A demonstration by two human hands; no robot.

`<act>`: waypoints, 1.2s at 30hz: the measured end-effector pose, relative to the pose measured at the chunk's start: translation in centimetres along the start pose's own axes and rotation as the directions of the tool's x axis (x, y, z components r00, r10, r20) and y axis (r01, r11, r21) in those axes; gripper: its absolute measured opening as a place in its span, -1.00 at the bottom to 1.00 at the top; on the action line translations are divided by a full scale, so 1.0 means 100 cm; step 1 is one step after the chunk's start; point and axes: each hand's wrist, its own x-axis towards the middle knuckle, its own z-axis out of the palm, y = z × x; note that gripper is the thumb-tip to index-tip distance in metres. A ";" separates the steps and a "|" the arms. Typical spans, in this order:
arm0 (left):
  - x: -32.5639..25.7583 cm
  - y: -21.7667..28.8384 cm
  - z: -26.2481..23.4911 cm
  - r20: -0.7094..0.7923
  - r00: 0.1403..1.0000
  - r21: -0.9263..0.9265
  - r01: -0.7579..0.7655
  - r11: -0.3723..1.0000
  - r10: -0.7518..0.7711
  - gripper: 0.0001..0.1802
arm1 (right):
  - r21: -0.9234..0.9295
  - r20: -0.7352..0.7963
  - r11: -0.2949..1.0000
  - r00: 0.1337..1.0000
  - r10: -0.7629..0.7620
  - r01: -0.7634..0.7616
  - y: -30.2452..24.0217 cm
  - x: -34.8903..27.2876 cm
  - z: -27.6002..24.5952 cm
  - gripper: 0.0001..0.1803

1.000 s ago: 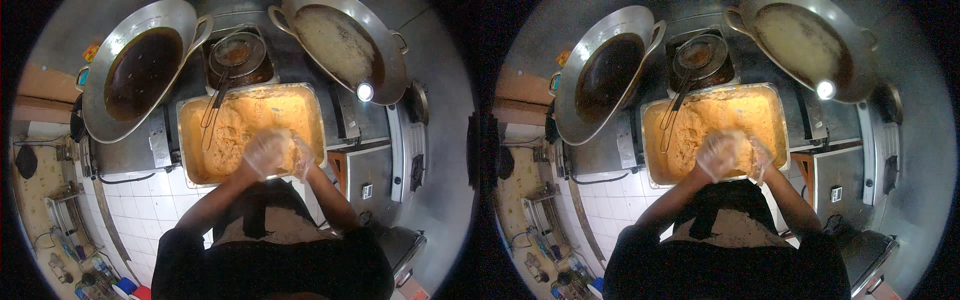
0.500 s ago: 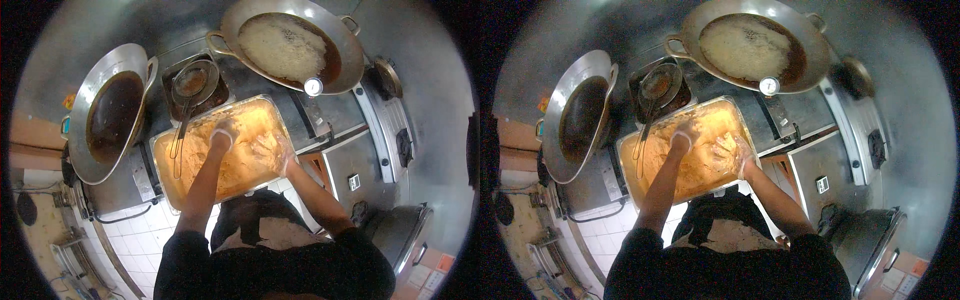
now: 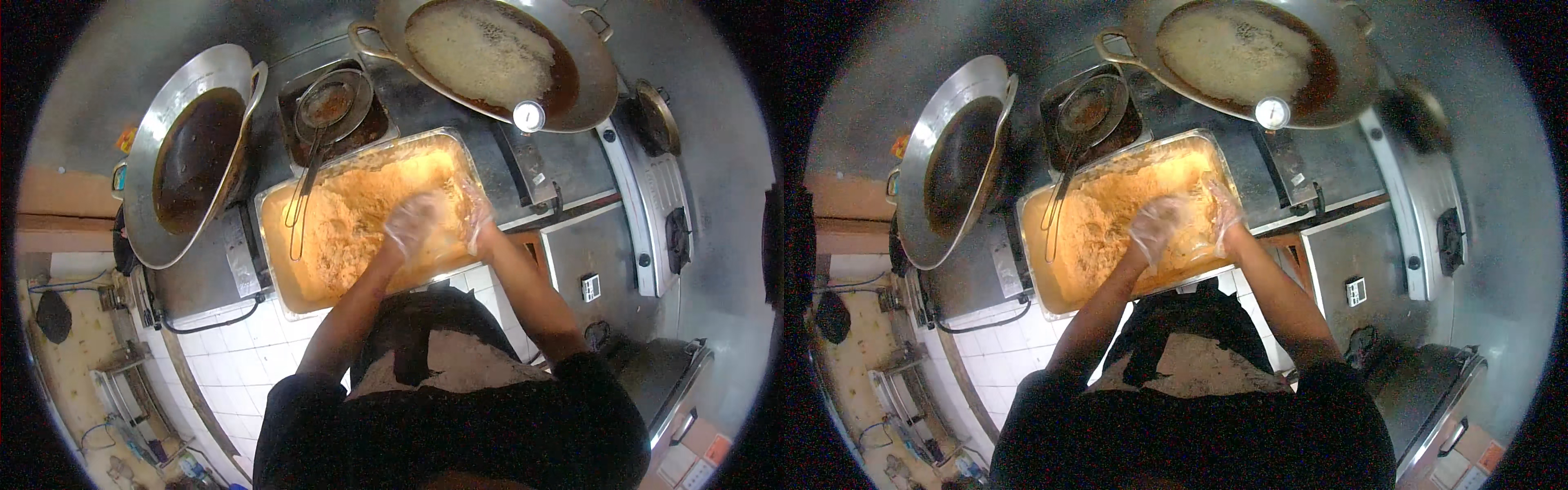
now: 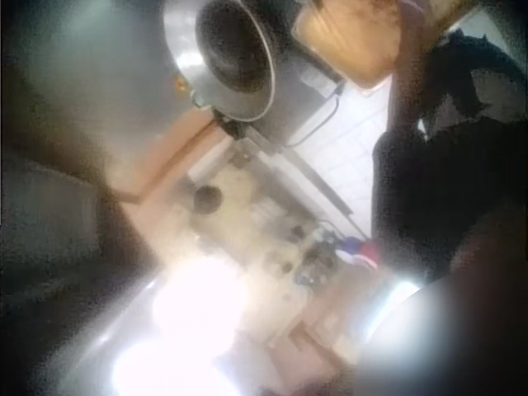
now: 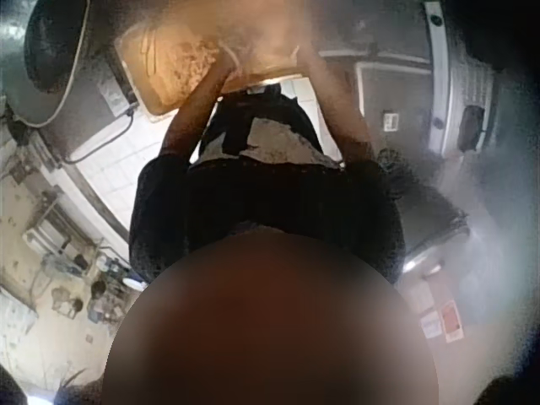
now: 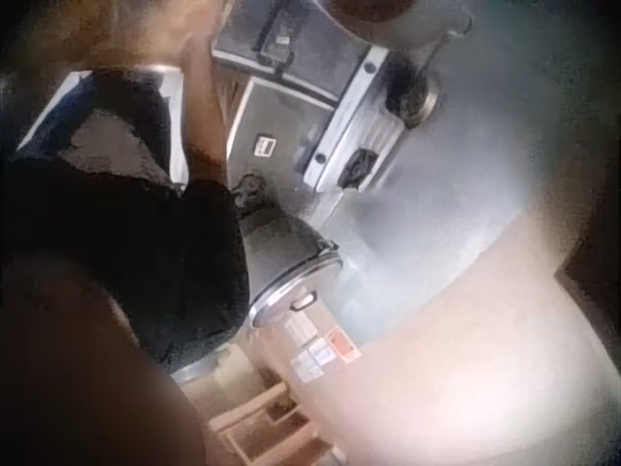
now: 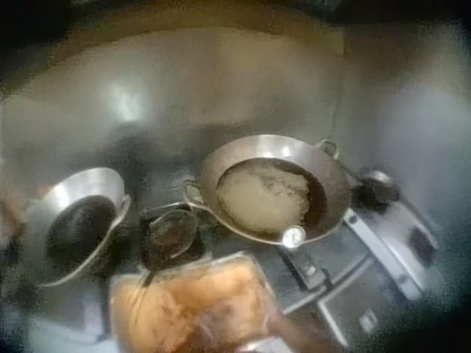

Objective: The person coats chicken in breading by hand, places the pieces into a wok of oil to fry, and then cleans the workspace by discarding excess breading and sifting the remaining flour into a container.

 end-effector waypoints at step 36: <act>0.011 -0.112 -0.076 -0.050 0.998 0.547 -0.012 0.837 0.047 -0.46 | -0.504 0.263 0.841 0.963 -0.065 0.195 -0.012 -0.031 -0.049 -0.46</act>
